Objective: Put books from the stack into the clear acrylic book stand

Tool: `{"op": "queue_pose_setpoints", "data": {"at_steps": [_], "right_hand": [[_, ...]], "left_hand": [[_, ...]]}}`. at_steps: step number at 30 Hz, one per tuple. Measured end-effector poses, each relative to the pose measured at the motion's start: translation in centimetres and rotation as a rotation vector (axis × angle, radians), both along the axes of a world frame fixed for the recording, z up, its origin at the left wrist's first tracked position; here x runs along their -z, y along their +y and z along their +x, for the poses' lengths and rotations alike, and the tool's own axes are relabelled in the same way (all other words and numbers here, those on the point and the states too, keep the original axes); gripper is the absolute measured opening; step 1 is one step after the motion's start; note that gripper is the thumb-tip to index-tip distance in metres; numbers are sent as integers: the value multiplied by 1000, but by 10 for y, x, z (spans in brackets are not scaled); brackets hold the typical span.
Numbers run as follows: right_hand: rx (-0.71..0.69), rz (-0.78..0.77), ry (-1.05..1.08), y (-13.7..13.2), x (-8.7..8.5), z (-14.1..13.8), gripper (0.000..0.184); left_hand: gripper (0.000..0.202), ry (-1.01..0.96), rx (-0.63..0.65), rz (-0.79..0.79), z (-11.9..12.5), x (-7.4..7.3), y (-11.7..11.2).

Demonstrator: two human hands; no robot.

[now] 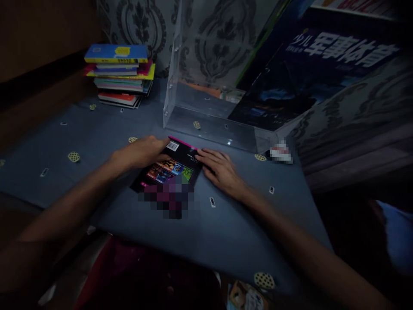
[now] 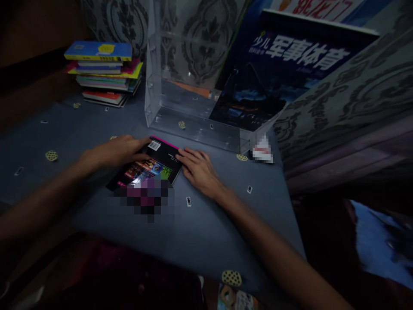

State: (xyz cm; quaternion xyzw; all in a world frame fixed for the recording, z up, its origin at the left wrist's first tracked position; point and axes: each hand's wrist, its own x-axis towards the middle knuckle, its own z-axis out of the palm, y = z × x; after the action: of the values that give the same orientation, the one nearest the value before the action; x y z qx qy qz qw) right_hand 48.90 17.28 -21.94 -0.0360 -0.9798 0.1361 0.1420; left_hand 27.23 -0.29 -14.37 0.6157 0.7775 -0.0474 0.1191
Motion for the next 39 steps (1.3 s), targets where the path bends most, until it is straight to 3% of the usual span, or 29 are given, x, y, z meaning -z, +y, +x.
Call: {"op": "queue_pose_setpoints", "data": {"at_steps": [4,15,18,21,26,39], "right_hand": [[13,-36,34,-1,4,-2,44],[7,-115,186,-16,1,8,37],[18,-220,259,-22,-2,12,34],[65,-353,285,-23,-2,14,31],[160,-525,323,-20,-1,13,28],[201,-628,331,-20,-2,15,29]], "left_hand": [[40,130,16,16,5,1,0],[32,182,77,111,14,7,4],[30,137,134,172,30,11,5],[42,90,184,223,54,13,5],[47,201,168,186,84,13,6],[32,220,165,161,97,17,9]]}}
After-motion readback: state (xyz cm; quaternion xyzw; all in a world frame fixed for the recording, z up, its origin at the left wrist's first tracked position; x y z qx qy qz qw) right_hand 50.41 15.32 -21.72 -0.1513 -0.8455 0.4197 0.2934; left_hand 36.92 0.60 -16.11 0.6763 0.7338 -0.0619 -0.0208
